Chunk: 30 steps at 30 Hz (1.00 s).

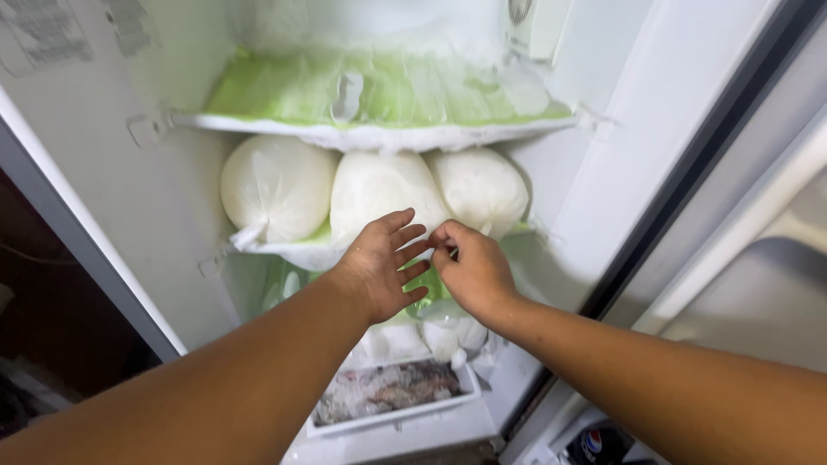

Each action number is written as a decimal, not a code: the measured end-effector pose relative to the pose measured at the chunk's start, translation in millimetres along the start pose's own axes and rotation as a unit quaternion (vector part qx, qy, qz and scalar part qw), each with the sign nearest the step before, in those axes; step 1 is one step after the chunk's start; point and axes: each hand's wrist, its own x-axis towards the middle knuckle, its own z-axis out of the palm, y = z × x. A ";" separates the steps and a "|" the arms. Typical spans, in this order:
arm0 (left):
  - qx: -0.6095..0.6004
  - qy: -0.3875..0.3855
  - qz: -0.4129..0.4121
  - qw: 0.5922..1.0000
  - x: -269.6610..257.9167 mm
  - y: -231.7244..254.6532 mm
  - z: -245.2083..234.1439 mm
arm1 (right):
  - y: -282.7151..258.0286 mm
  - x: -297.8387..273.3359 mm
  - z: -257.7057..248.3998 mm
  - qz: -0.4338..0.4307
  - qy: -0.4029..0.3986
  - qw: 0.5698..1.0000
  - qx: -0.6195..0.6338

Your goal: The person repeatedly picks up small clear plastic bags containing frozen items from a lower shelf and places them on an upper shelf inside a freezer. The person handles the bags one at a time, moving them between shelves without using any tools.

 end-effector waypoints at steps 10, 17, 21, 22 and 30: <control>-0.035 0.036 -0.044 0.998 24.7 -40.5 -20.6 | 45.3 -10.1 26.6 0.004 -0.031 0.999 -0.020; -0.035 0.044 -0.055 0.997 38.2 -52.9 -31.4 | 64.5 -10.3 42.9 -0.017 -0.035 0.999 -0.028; -0.039 0.046 -0.057 0.997 48.3 -59.1 -40.3 | 76.1 -11.4 51.1 0.002 -0.052 0.998 -0.031; -0.037 0.047 -0.059 0.996 50.7 -61.3 -42.9 | 79.8 -11.9 52.8 0.009 -0.058 0.998 -0.030; -0.037 0.060 -0.080 0.994 72.7 -81.1 -60.8 | 126.2 -9.5 75.6 0.006 -0.073 0.990 -0.123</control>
